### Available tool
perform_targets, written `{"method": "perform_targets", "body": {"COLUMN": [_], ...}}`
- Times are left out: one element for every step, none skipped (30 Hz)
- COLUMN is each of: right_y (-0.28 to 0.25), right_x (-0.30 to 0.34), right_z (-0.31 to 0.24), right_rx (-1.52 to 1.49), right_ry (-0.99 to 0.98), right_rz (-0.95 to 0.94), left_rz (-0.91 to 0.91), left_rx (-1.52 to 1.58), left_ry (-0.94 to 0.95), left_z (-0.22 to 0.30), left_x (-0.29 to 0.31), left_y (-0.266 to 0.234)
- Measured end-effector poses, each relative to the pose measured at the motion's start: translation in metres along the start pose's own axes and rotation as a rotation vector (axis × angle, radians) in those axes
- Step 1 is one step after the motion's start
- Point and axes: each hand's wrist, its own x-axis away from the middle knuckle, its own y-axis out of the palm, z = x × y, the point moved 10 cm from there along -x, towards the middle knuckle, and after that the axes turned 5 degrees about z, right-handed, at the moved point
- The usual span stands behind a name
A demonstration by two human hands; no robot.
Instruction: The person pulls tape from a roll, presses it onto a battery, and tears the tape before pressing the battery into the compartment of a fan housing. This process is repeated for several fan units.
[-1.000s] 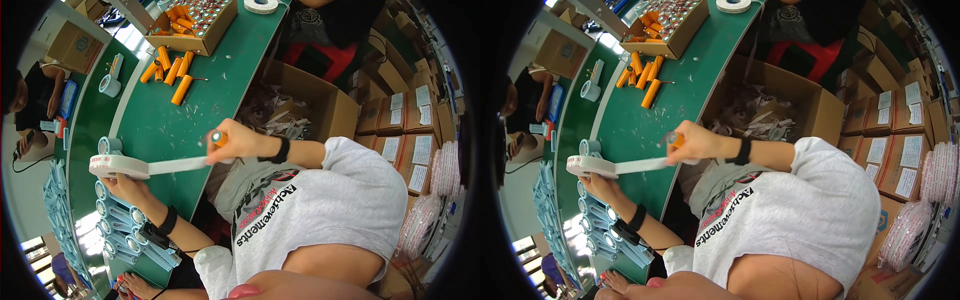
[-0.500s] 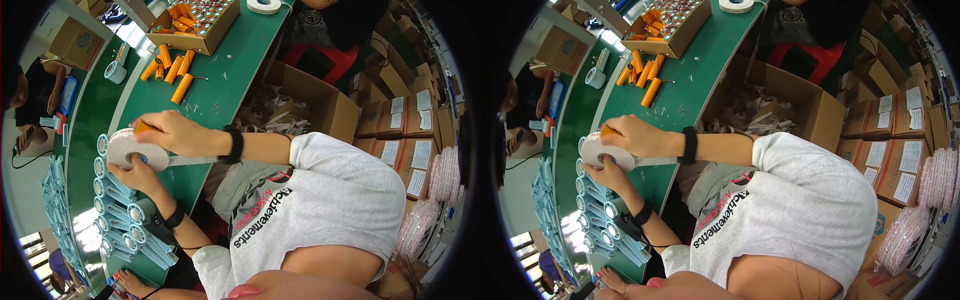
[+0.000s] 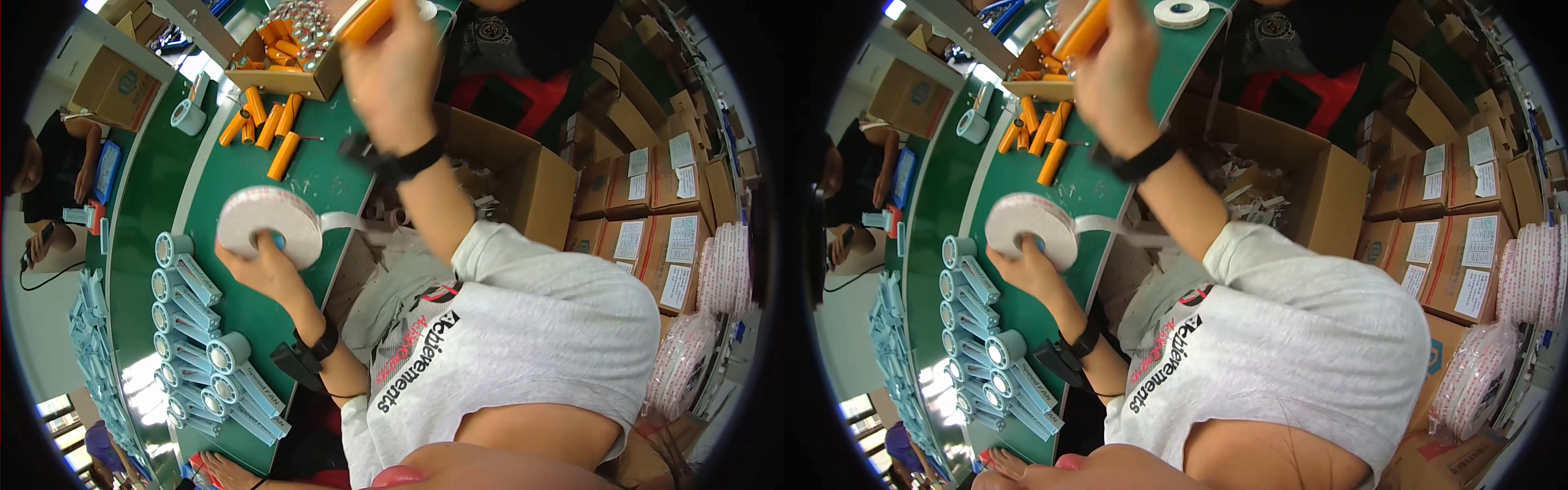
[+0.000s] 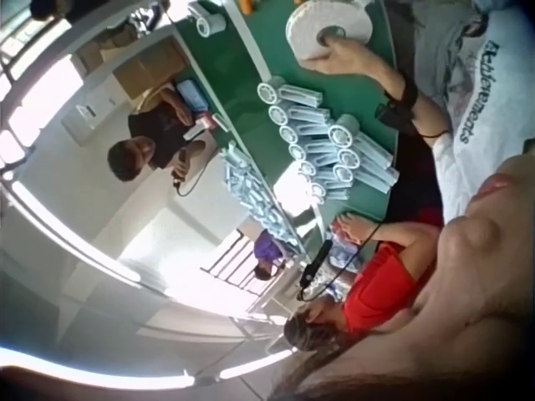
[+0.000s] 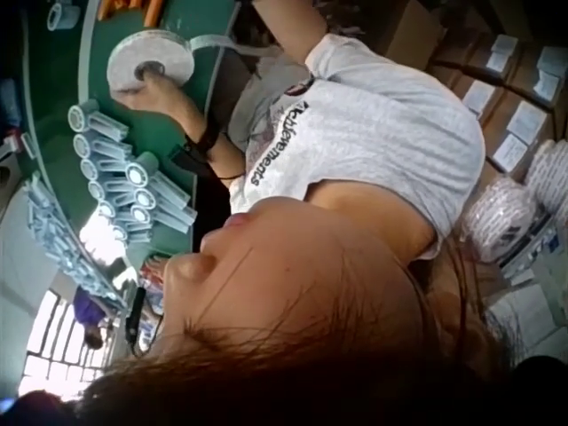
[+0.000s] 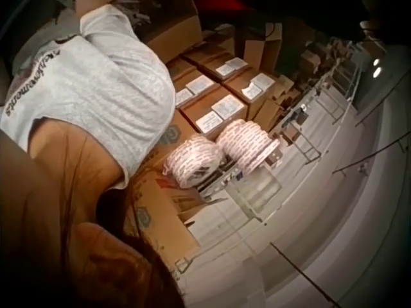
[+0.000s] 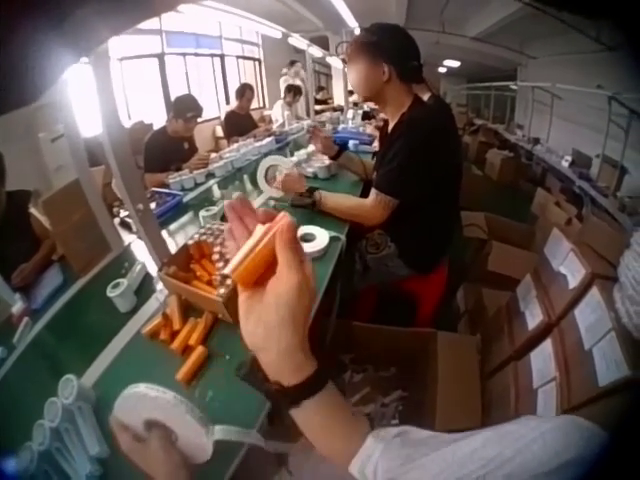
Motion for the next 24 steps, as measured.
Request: {"method": "perform_targets", "body": {"right_y": [0.012,0.012,0.030,0.044,0.053,0.048,0.034,0.019,0.012,0.007,-0.001,-0.010,-0.016,-0.022,-0.027,-0.026,-0.025,-0.021,-0.017,-0.013,-0.010,-0.008,-0.009,0.001], "right_x": [-0.010,-0.005,0.011,0.030,0.049,0.053,0.058,0.064,0.069,0.070,0.076,0.083,0.094,0.096,0.109,0.123,0.126,0.130,0.136,0.141,0.145,0.147,0.146,0.151], "right_z": [-0.023,-0.035,-0.041,-0.037,-0.023,-0.019,-0.013,-0.005,0.000,-0.002,0.006,0.013,0.025,0.028,0.038,0.049,0.050,0.050,0.049,0.048,0.051,0.052,0.052,0.055], "right_rx": [-0.051,-0.059,0.160,0.373,0.580,0.571,0.574,0.576,0.572,0.575,0.568,0.561,0.539,0.541,0.505,0.463,0.464,0.376,0.283,0.192,0.190,0.212,0.237,0.242], "right_ry": [-0.123,-0.105,-0.030,0.052,0.135,0.142,0.202,0.263,0.327,0.322,0.461,0.597,0.741,0.732,0.805,0.885,0.881,0.905,0.934,0.960,0.966,0.943,0.913,0.904], "right_rz": [-0.084,-0.080,-0.237,-0.398,-0.565,-0.567,-0.578,-0.589,-0.605,-0.600,-0.584,-0.563,-0.552,-0.545,-0.598,-0.655,-0.655,-0.625,-0.595,-0.565,-0.568,-0.562,-0.547,-0.559], "left_rz": [-0.049,-0.038,-0.149,-0.259,-0.242,-0.259,-0.286,-0.373,-0.452,-0.494,-0.537,-0.584,-0.617,-0.621,-0.595,-0.564,-0.565,-0.512,-0.459,-0.406,-0.401,-0.431,-0.469,-0.441], "left_rx": [0.027,0.011,-0.100,-0.218,-0.239,-0.513,-0.779,-0.838,-0.900,-0.989,-1.076,-1.182,-1.295,-1.293,-1.138,-0.987,-0.985,-0.939,-0.898,-0.855,-0.858,-0.876,-0.892,-0.903], "left_ry": [-0.058,-0.064,0.055,0.168,0.155,0.236,0.323,0.351,0.376,0.343,0.310,0.243,0.163,0.175,0.128,0.072,0.076,0.070,0.057,0.047,0.041,-0.035,-0.104,-0.121], "left_z": [-0.007,-0.007,0.006,0.016,0.019,0.029,0.037,0.039,0.038,0.027,0.015,-0.005,-0.024,-0.027,-0.028,-0.024,-0.019,-0.010,0.004,0.015,0.019,0.016,0.010,0.011], "left_x": [0.000,-0.005,-0.011,-0.014,-0.019,-0.025,-0.028,-0.029,-0.025,-0.018,-0.009,0.001,0.010,0.014,0.016,0.015,0.013,0.009,0.007,0.005,0.005,0.005,0.005,0.006], "left_y": [0.005,0.009,0.029,0.041,0.026,0.018,0.014,0.001,-0.025,-0.053,-0.079,-0.103,-0.129,-0.137,-0.142,-0.144,-0.140,-0.137,-0.131,-0.126,-0.114,-0.097,-0.078,-0.075]}}
